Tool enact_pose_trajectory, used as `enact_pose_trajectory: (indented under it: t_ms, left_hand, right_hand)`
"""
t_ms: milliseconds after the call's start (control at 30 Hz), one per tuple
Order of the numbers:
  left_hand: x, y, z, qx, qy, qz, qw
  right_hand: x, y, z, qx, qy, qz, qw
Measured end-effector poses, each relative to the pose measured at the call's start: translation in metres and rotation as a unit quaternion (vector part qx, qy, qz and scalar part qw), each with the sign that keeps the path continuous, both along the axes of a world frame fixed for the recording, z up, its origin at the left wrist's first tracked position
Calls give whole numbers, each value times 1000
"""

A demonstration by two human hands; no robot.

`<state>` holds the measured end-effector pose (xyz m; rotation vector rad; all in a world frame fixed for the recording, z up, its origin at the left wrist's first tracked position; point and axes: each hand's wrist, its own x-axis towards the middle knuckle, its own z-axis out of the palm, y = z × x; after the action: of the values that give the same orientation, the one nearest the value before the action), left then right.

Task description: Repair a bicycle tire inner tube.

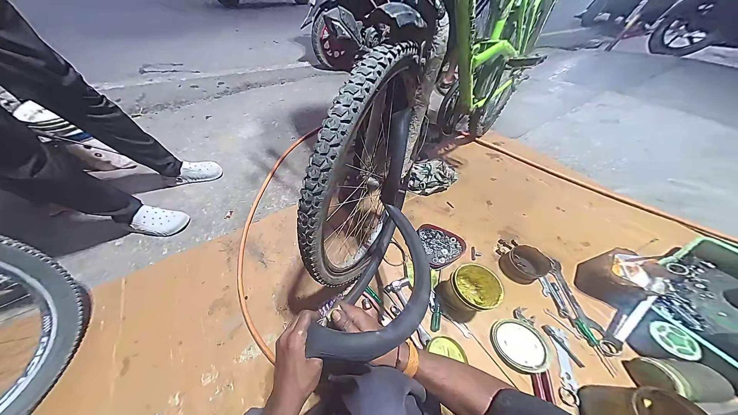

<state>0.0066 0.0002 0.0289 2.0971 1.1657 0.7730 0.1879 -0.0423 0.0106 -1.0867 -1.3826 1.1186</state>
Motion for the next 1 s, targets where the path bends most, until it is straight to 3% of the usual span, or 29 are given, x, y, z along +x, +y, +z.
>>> enact_pose_trajectory:
  t_ms: [300,500,667,1000]
  left_hand:
    - [0,-5,4,43,78,2,996]
    - [4,-2,-4,-10,-24,-19,999]
    - [6,-1,-4,-25,-57,-36,997]
    - [-6,6,-1,-6,7,-50,999]
  right_hand:
    - [-3,-5,-2,-83,-14,2,996]
    - [-4,-7,-3,-39,125,-10,991]
    - [2,-4,-10,-15,103,8,995]
    - [1,-3,-1,-56,96,41,993]
